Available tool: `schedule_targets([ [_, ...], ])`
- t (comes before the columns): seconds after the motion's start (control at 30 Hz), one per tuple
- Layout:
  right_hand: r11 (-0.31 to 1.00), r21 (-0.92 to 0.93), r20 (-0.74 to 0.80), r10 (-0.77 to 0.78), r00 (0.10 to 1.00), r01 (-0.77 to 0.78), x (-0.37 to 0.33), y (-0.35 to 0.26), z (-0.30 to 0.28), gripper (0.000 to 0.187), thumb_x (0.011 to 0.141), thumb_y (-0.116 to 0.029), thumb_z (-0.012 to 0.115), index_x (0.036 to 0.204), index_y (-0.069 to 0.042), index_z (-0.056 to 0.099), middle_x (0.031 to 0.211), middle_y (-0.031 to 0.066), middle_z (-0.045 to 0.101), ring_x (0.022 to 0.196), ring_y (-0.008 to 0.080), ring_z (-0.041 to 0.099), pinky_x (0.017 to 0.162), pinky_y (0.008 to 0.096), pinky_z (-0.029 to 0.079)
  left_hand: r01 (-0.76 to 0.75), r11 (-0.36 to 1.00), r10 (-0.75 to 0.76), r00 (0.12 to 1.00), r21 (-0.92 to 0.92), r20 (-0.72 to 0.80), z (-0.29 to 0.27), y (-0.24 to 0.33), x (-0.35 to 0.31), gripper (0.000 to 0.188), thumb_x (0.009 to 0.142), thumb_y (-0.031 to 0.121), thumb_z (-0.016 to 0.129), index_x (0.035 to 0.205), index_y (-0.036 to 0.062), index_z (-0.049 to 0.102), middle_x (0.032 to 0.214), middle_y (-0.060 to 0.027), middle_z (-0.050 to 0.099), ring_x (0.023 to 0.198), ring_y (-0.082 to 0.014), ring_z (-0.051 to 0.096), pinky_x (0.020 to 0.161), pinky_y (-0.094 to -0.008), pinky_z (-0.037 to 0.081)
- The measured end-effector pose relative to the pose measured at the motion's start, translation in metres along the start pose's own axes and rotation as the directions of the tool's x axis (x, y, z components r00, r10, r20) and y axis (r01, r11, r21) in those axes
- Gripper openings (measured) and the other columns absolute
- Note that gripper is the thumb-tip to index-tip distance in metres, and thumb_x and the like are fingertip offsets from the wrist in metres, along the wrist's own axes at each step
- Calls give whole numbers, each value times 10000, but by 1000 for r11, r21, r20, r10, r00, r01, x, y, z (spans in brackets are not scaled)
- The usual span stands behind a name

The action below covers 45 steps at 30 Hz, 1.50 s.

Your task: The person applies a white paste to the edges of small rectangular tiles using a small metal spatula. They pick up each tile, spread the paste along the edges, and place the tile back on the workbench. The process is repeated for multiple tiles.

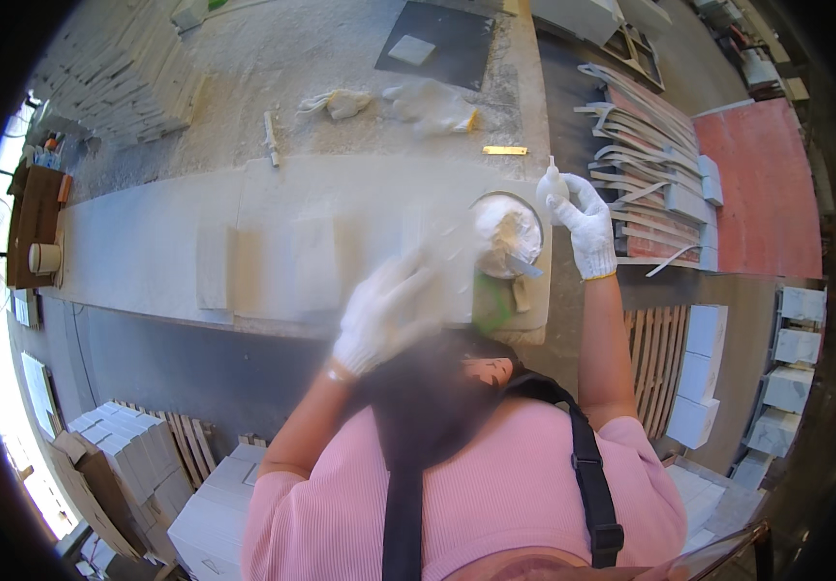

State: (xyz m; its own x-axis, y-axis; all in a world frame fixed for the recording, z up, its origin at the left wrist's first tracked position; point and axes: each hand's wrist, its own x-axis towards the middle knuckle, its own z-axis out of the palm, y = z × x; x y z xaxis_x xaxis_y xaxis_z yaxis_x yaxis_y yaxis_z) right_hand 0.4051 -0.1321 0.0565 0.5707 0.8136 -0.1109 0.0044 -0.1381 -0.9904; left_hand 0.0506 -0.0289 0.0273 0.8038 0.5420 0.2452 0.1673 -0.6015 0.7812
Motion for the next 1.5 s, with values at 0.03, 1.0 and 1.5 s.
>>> schedule_targets([
  [0.03,997,45,4,-64,998,64,7,11,-13,428,949,-142,821,1337,-25,683,1190,23,739,1055,100,669,889,260,540,12,1000,-12,1000,7,2,-1,3,0,759,722,333,936,1381,70,667,1542,-221,565,1401,-449,544,1133,-524,465],
  [1.0,897,-431,175,-21,984,95,-79,16,21,403,1016,-330,648,1334,-86,698,1312,179,717,1201,332,686,1058,410,508,336,916,-337,941,221,-33,-6,39,0,637,808,333,860,1361,71,682,1158,-215,691,1068,-406,666,912,-500,532],
  [1.5,962,-160,389,267,881,-221,-130,34,89,398,937,-258,758,1190,32,655,1071,99,707,980,166,642,860,353,531,477,878,-477,866,42,151,-17,29,8,548,873,314,739,1371,85,712,720,-113,703,659,-147,670,687,-332,543],
])
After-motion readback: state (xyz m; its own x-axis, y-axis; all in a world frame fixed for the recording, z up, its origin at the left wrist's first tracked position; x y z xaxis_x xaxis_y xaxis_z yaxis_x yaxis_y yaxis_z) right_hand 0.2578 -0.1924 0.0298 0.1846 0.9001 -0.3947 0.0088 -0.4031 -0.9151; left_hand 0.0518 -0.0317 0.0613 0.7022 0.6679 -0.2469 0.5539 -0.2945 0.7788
